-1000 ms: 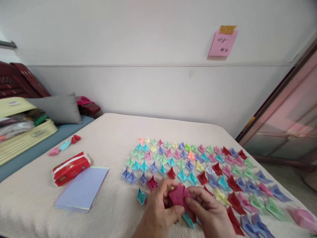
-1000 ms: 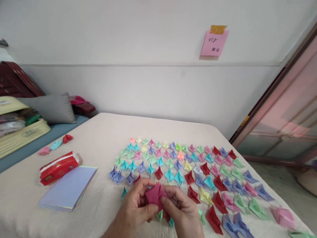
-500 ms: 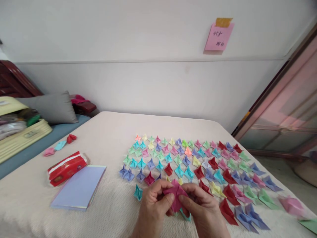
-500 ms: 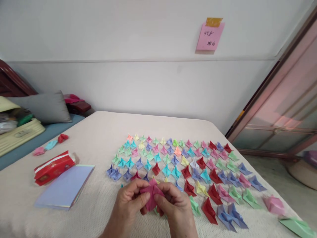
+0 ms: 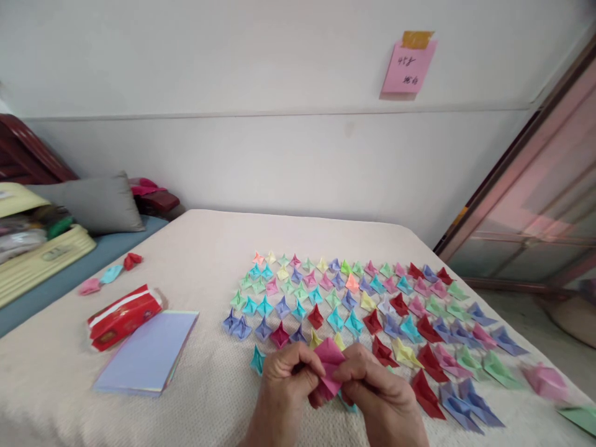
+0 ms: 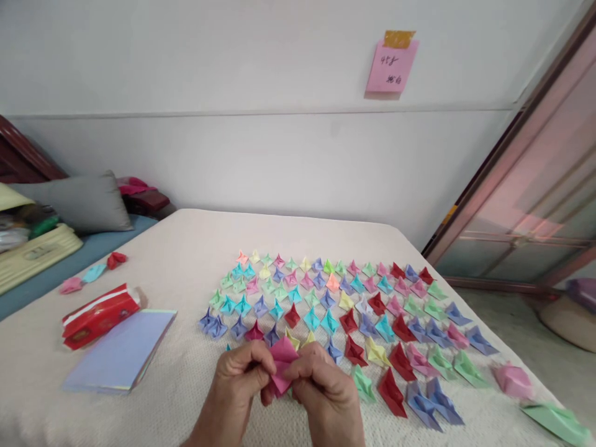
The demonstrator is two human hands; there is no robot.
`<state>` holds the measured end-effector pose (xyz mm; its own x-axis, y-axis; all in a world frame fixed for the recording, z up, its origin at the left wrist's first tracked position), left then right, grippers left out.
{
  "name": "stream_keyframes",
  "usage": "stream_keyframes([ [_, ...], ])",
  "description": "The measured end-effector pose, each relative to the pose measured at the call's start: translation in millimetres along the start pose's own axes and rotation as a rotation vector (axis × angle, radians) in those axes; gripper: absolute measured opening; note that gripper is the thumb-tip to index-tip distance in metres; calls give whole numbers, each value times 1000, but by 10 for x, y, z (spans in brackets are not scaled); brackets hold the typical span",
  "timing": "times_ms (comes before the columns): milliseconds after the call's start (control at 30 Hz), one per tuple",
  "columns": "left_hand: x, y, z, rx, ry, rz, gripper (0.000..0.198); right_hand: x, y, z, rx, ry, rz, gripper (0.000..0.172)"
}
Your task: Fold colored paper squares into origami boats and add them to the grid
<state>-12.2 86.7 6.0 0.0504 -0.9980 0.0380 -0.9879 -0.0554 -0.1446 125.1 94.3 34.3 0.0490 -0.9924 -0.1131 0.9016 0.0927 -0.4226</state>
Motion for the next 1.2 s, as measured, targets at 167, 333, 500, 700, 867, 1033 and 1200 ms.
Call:
stream_keyframes([
  [167,-23,-31,7,68,65,76,10,-5,-26,41,87,-12,70,20],
  [333,-18,-22,-42,61,65,95,13,-19,-52,48,148,-24,156,20],
  [500,-8,-62,-158,-63,37,163,11,-20,-58,81,208,-10,199,21],
  [700,-18,-63,-212,-204,51,135,3,3,-81,92,198,15,184,18],
  [867,-22,-82,-205,-147,55,142,8,14,37,-26,-33,-111,-35,9],
  [1033,-23,-69,-229,-146,58,146,12,-9,73,-78,-103,-160,-64,13],
  [1200,-31,-52,-208,-139,46,156,14,9,141,-52,-131,-111,-117,14],
])
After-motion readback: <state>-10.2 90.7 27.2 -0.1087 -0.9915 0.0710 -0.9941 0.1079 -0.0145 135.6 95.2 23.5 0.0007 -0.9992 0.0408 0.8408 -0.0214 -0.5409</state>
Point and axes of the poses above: each hand's wrist, its own x-axis away from the middle knuckle, its own y-axis out of the back of the hand, z = x × y, the point moved 10 cm from there along -x, towards the middle knuckle, and after that the axes turned 15 degrees about -x, right-handed, at the moved point
